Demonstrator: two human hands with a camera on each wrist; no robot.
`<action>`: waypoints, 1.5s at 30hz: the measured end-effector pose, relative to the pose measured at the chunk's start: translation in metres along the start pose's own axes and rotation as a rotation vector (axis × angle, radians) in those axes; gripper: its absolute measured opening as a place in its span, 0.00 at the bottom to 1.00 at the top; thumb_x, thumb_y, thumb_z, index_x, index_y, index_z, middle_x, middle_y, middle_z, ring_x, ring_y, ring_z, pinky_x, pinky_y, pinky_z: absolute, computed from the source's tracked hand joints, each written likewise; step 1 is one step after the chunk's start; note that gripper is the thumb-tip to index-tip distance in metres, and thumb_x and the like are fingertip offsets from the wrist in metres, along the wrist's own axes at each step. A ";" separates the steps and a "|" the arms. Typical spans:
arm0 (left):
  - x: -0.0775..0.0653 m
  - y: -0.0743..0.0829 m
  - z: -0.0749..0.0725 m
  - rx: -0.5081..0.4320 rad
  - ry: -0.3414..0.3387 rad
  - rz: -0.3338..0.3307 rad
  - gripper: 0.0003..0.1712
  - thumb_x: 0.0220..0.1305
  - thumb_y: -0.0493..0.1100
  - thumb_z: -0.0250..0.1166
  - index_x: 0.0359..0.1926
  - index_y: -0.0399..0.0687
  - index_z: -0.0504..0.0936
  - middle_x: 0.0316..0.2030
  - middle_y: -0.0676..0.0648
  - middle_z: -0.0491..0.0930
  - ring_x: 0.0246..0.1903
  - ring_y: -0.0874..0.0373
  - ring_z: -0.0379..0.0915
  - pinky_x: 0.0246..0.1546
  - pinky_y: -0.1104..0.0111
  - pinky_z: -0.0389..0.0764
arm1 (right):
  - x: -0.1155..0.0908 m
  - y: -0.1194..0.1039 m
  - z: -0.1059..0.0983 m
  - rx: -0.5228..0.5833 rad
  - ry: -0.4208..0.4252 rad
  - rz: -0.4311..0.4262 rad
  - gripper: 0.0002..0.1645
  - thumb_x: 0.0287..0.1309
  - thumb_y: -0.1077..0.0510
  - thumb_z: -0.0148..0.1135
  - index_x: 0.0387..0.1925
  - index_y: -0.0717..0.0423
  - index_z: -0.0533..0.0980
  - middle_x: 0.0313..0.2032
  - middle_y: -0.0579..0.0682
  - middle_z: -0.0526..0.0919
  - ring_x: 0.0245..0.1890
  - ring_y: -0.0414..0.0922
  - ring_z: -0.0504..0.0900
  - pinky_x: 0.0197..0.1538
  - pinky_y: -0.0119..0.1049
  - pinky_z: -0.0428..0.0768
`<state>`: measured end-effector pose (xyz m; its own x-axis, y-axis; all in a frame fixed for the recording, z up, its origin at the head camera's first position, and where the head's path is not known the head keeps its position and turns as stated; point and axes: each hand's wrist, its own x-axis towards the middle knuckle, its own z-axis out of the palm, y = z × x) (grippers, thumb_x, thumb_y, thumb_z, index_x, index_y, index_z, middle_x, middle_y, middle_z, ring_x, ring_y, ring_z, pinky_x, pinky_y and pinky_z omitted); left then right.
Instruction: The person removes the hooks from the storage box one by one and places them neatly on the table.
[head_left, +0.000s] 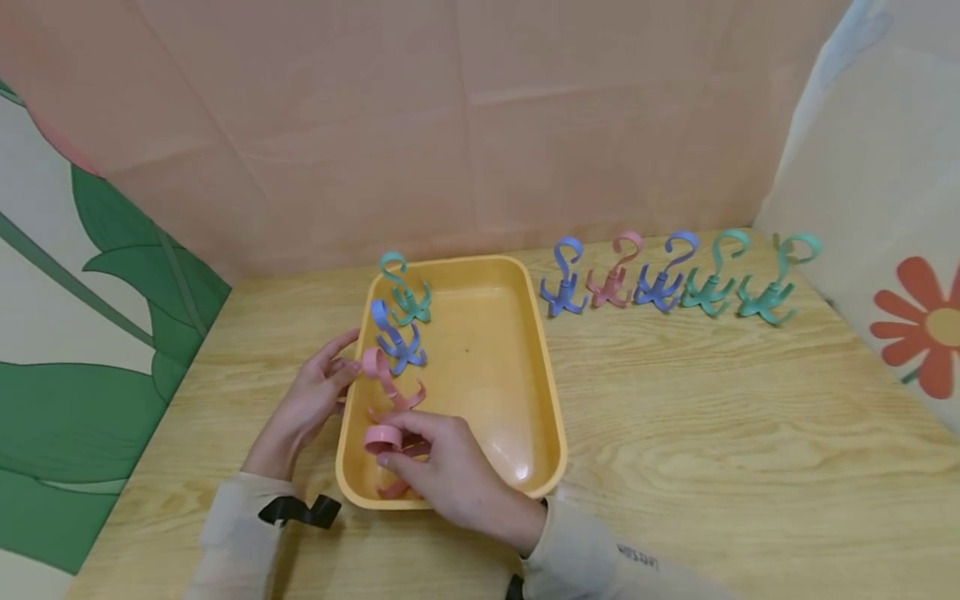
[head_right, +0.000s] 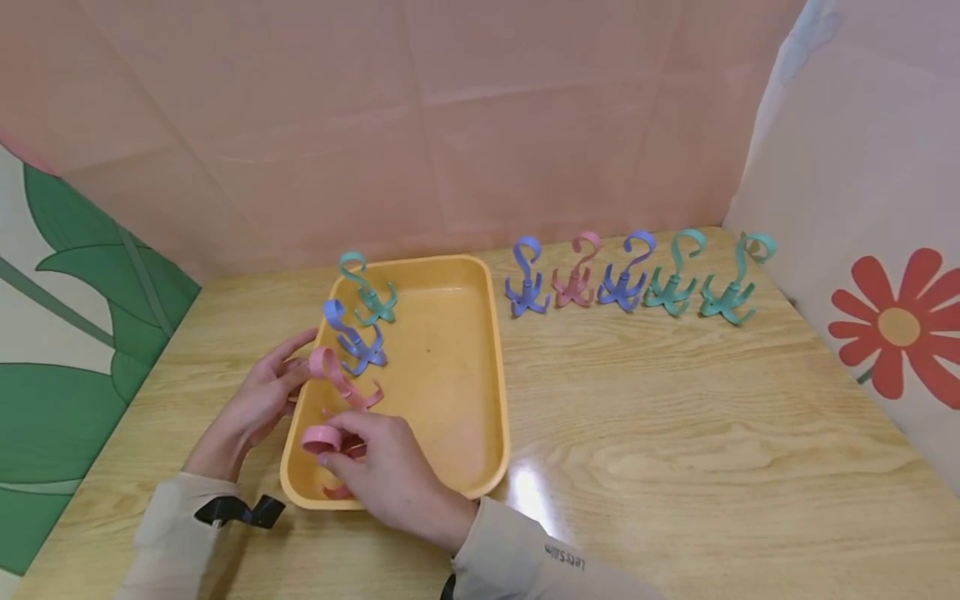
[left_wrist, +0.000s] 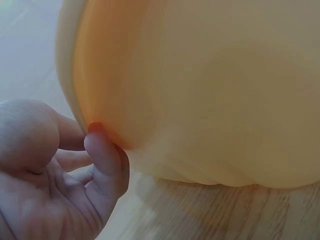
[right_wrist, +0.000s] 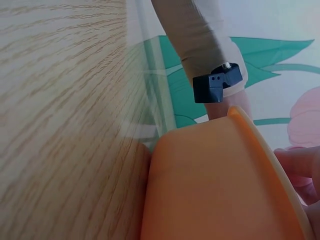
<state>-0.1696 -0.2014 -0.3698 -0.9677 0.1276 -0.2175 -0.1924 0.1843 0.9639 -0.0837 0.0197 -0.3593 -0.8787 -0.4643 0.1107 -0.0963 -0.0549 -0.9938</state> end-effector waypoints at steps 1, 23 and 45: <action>0.000 0.000 0.000 0.001 0.001 -0.006 0.33 0.79 0.36 0.48 0.80 0.52 0.52 0.44 0.41 0.79 0.39 0.51 0.83 0.35 0.59 0.86 | 0.000 0.000 0.000 -0.006 0.002 -0.005 0.20 0.61 0.72 0.66 0.54 0.60 0.81 0.43 0.49 0.87 0.38 0.49 0.88 0.35 0.45 0.87; -0.001 0.002 0.001 0.018 -0.014 -0.004 0.34 0.79 0.37 0.48 0.80 0.51 0.51 0.46 0.40 0.79 0.38 0.53 0.82 0.34 0.59 0.87 | -0.006 -0.030 -0.016 -0.010 -0.016 -0.087 0.13 0.63 0.68 0.67 0.48 0.57 0.83 0.41 0.50 0.86 0.31 0.54 0.89 0.21 0.34 0.79; -0.002 0.003 0.000 0.005 -0.019 -0.003 0.34 0.79 0.37 0.48 0.80 0.51 0.50 0.47 0.39 0.79 0.39 0.53 0.83 0.35 0.59 0.87 | -0.013 -0.047 -0.075 -0.189 0.124 -0.190 0.10 0.60 0.68 0.68 0.44 0.58 0.83 0.40 0.50 0.86 0.38 0.46 0.86 0.43 0.41 0.86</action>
<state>-0.1682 -0.2007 -0.3664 -0.9637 0.1459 -0.2236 -0.1945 0.1900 0.9623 -0.1034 0.0948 -0.3147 -0.8859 -0.3496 0.3049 -0.3396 0.0411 -0.9397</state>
